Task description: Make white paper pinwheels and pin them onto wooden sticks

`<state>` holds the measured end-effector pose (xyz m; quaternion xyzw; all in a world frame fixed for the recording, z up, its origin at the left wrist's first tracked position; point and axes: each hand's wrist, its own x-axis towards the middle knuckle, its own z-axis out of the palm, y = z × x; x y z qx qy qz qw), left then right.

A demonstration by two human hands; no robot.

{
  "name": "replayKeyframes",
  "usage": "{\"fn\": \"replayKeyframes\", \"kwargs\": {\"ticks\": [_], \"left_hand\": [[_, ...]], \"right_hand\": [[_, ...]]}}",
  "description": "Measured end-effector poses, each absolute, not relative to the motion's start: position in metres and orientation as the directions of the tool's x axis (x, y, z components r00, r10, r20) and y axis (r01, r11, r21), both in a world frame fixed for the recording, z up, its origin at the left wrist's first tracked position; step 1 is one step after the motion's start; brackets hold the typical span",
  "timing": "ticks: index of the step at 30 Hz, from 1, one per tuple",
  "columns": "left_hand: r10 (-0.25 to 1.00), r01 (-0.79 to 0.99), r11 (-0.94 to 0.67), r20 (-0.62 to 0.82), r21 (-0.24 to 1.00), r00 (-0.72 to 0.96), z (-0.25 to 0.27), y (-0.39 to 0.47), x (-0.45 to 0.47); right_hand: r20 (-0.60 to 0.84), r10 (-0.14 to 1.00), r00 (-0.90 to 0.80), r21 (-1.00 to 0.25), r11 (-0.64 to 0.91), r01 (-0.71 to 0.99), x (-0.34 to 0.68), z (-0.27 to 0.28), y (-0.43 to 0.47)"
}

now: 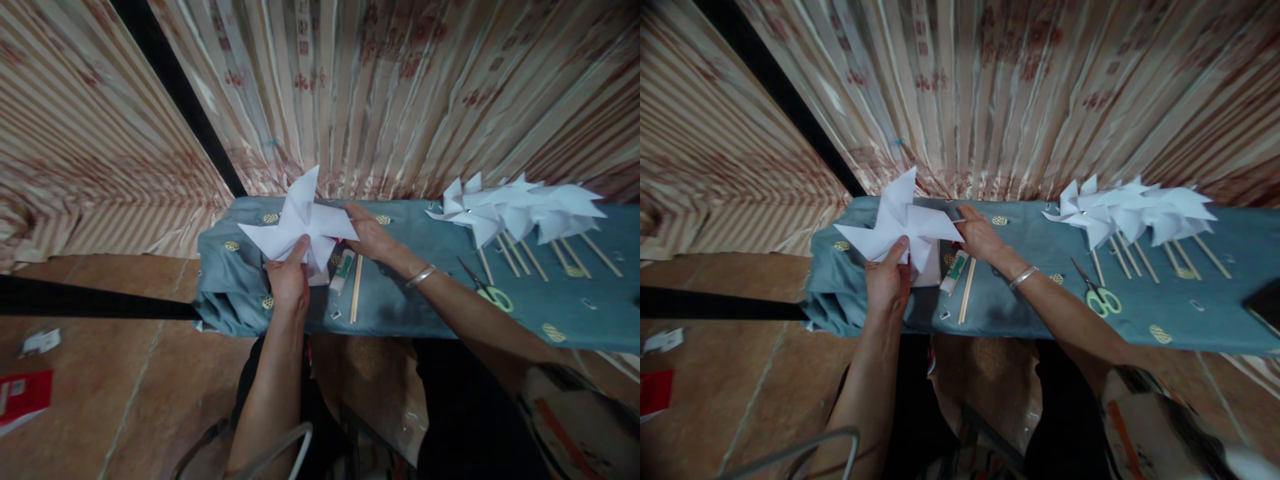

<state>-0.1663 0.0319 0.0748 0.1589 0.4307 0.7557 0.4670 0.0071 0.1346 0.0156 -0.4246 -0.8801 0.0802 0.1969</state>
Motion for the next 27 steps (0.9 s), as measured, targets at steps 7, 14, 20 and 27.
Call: {"fn": "replayKeyframes", "kwargs": {"ticks": [7, 14, 20, 27], "left_hand": [[0.854, -0.573, -0.202, -0.144, 0.794, -0.500, 0.072, 0.033, -0.164], [0.857, -0.550, -0.192, -0.134, 0.813, -0.497, 0.070, 0.036, -0.156], [0.894, -0.549, -0.137, -0.136, 0.825, -0.428, 0.066, 0.033, -0.137], [0.928, -0.538, -0.059, -0.152, 0.841, -0.340, 0.059, 0.028, -0.105]], "right_hand": [[0.346, 0.797, -0.495, -0.373, 0.601, 0.707, 0.011, 0.027, 0.121], [0.403, 0.889, -0.216, -0.632, 0.441, 0.637, 0.055, 0.021, 0.082], [0.315, 0.939, -0.141, -0.676, 0.326, 0.660, 0.111, -0.011, 0.038], [0.313, 0.942, -0.122, -0.589, 0.294, 0.753, 0.142, -0.020, 0.005]]}}
